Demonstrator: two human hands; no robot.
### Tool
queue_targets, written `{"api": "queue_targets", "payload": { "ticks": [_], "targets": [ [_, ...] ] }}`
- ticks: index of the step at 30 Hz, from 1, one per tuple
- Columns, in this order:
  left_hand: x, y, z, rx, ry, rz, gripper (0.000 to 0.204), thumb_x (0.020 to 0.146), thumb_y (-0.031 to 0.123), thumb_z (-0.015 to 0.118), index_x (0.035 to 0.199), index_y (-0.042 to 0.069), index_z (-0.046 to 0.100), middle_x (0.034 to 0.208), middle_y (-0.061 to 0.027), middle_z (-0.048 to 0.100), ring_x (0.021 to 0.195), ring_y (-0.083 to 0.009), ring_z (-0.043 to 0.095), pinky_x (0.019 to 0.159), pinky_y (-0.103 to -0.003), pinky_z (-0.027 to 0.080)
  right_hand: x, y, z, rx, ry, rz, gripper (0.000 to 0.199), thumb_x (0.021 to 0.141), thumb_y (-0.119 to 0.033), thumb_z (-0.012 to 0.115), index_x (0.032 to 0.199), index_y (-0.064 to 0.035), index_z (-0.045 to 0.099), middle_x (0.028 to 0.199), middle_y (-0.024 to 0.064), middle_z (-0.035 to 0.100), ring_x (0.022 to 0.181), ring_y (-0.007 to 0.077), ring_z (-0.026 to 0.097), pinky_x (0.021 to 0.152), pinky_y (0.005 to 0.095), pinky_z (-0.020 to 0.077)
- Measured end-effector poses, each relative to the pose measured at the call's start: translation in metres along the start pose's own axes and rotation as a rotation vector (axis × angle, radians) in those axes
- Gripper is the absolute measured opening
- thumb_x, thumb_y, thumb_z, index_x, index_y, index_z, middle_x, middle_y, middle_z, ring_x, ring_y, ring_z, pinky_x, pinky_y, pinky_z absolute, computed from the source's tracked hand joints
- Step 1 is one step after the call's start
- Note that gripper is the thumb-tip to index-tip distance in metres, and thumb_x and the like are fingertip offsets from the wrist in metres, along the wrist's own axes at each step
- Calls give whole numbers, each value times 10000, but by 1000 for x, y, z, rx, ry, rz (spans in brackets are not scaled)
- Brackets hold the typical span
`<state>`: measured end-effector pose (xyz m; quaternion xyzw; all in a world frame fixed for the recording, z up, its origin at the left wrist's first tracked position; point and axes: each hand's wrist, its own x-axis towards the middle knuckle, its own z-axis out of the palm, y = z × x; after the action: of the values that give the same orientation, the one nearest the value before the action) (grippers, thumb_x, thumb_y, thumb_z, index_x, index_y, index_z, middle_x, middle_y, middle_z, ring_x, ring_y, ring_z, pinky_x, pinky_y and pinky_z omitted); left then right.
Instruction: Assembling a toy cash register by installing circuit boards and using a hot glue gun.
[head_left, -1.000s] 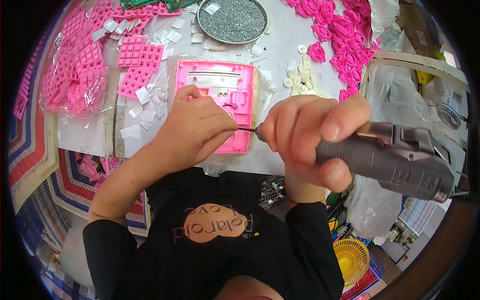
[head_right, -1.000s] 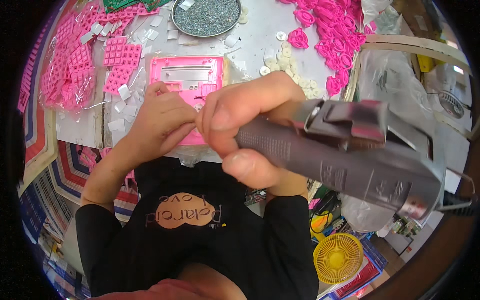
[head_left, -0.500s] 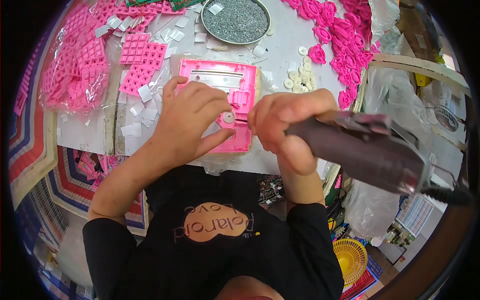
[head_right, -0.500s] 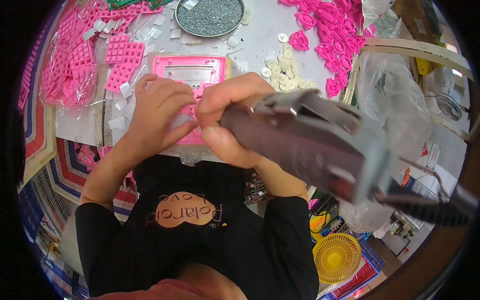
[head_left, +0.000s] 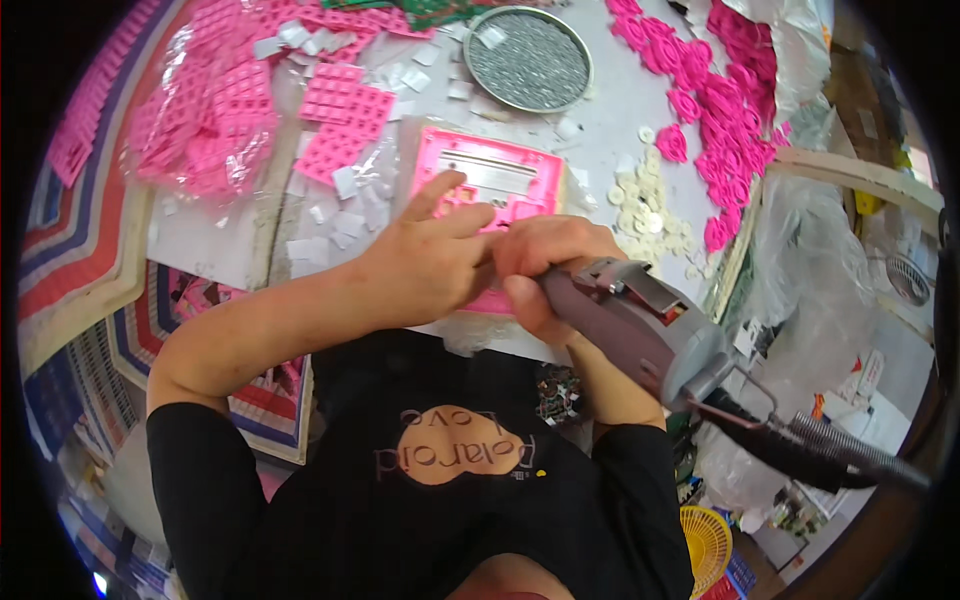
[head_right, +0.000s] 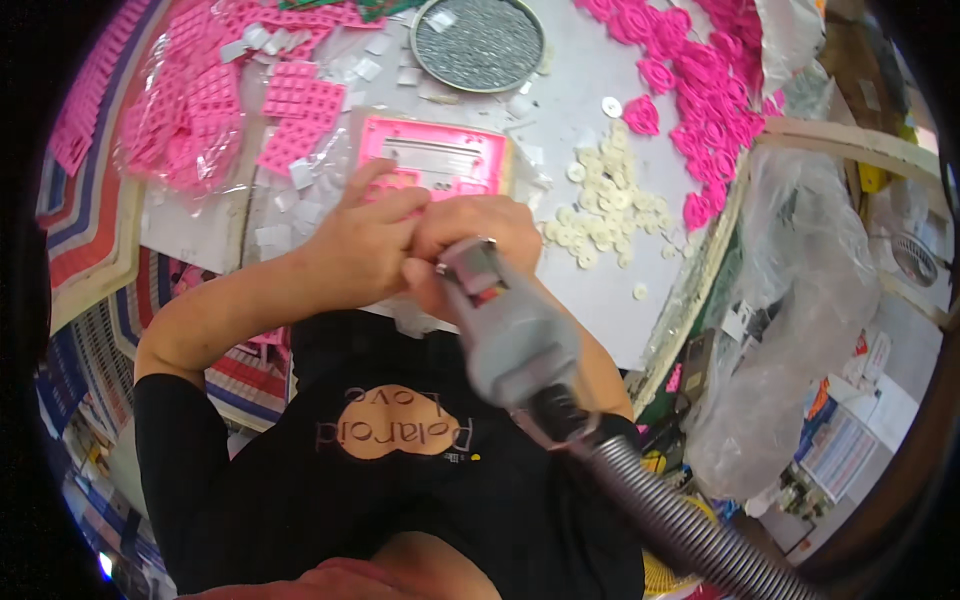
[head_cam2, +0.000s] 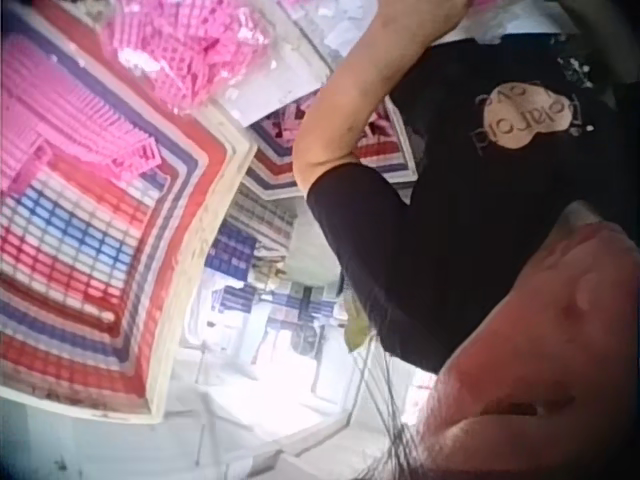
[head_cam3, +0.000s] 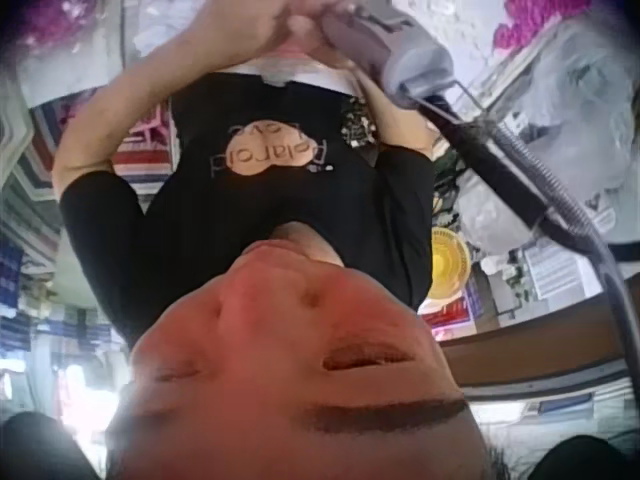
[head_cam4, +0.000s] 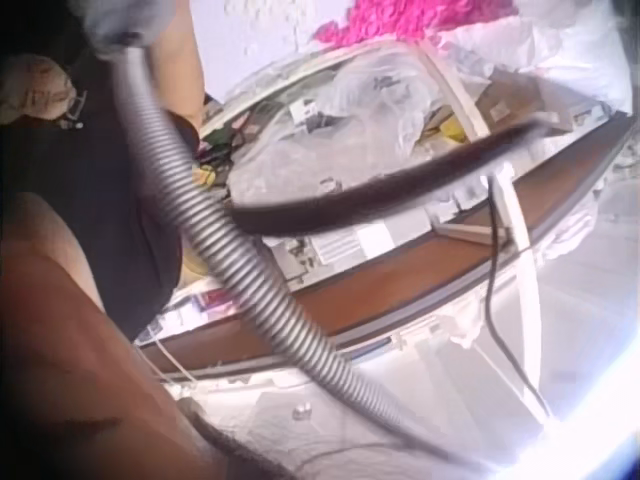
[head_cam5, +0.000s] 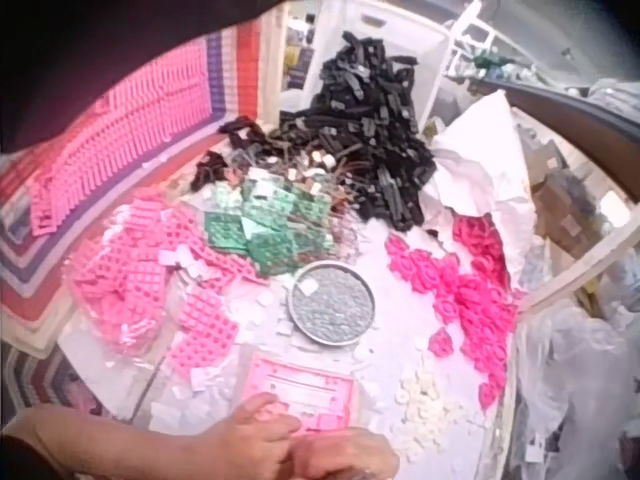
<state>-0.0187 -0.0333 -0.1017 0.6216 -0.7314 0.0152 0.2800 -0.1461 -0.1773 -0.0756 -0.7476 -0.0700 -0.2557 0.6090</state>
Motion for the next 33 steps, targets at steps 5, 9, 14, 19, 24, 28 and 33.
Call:
{"api": "queue_targets", "payload": {
  "ticks": [5,9,14,19,24,28,33],
  "targets": [
    [-3,-9,-11,-81,-14,-18,114,826,178,656,916,131,709,951,-6,657,1061,-193,601,1074,-545,349,7,-1,-14,362,101,230,363,872,-173,753,1105,-28,515,705,45,562,595,179,534,589,346,475],
    [-24,-54,-61,32,6,-266,334,693,42,674,1016,111,626,1120,-100,619,1150,-290,570,1017,-524,370,27,-20,-46,453,174,-8,426,901,-194,701,1211,-8,476,627,29,503,551,139,480,542,326,416],
    [-57,-90,-91,315,-171,-363,242,790,108,685,1023,70,632,1095,-82,636,1111,-302,588,1056,-493,343,38,-26,-66,398,245,18,391,898,-130,675,1219,13,503,630,43,513,529,134,468,538,317,430],
    [-56,-93,-87,328,-74,-424,133,864,145,649,973,69,667,983,-103,666,1036,-280,615,1016,-468,396,38,-29,-68,288,383,78,413,885,-94,663,1247,25,504,739,76,566,607,156,531,583,325,463],
    [-49,-73,-101,-228,345,-704,176,981,165,566,1046,31,659,970,-98,684,914,-233,655,855,-366,489,54,-49,-47,-318,847,-161,512,836,-29,685,1293,26,461,1015,170,631,946,247,611,852,399,519],
    [-42,-41,-103,-1197,495,-962,263,1044,210,504,1120,-14,621,970,-83,684,888,-157,658,769,-299,523,28,-56,-30,-589,746,-450,617,785,-2,732,1332,-19,447,1124,184,639,1067,299,584,971,457,477],
    [-47,-21,-89,-1671,350,-1015,282,1046,227,510,1147,-19,603,1003,-91,684,903,-156,661,789,-321,551,29,-36,1,-747,137,-179,445,637,-8,782,1060,-102,678,1107,82,644,1030,315,576,895,411,456]
  ]
}}
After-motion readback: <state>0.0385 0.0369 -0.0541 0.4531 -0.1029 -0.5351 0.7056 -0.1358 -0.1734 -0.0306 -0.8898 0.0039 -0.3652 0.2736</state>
